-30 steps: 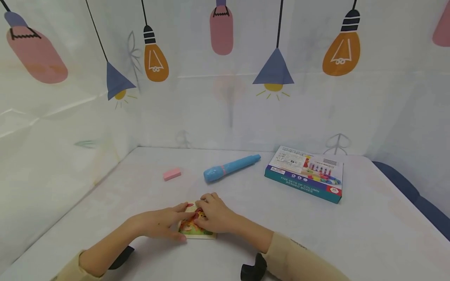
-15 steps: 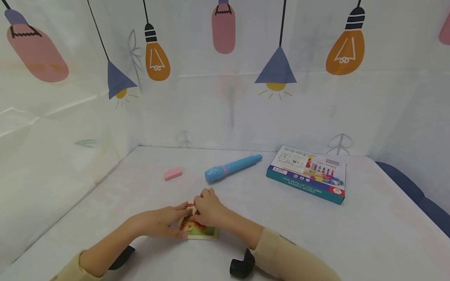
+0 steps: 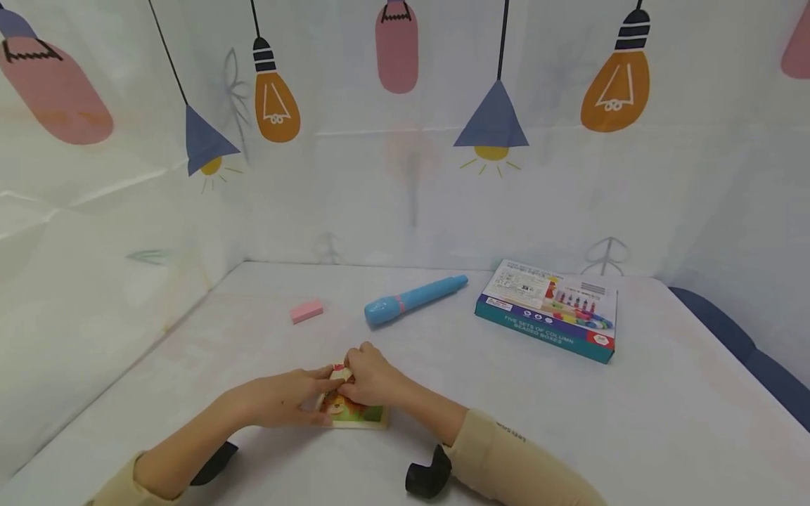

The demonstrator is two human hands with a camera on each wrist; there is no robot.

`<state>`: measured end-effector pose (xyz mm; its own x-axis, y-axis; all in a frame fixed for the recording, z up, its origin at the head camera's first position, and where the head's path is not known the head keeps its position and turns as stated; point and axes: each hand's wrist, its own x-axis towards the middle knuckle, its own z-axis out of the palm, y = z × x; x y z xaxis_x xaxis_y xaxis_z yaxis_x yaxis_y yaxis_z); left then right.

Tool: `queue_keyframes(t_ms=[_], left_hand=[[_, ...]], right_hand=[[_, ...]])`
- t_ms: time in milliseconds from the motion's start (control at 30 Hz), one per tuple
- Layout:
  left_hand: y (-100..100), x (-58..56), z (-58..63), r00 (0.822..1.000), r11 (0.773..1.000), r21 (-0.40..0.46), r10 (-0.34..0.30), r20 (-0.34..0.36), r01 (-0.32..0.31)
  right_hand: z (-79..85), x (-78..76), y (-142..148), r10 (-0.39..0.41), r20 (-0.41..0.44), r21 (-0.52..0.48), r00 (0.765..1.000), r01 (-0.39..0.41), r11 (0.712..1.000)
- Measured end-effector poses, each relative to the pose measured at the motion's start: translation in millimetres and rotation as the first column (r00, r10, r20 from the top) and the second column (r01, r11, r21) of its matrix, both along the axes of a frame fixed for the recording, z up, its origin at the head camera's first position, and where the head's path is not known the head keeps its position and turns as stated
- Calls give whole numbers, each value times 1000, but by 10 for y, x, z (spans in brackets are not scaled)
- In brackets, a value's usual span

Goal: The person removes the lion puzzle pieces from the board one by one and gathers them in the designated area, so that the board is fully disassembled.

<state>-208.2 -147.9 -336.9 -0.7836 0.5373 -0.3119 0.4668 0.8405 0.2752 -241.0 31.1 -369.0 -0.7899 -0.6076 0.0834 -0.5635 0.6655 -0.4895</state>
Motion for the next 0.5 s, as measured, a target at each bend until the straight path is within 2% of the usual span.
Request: queue_keyframes(t_ms=[233,500], left_hand=[[17,49,16,1000,1000,-14,23,-1,-23],[76,66,34,996,999,-38,9,-83,-12]], right_hand=[[-52,1,-1,1,41,-17,999,0,1000],[-7,15,7,-21,40,-41,999,23,999]])
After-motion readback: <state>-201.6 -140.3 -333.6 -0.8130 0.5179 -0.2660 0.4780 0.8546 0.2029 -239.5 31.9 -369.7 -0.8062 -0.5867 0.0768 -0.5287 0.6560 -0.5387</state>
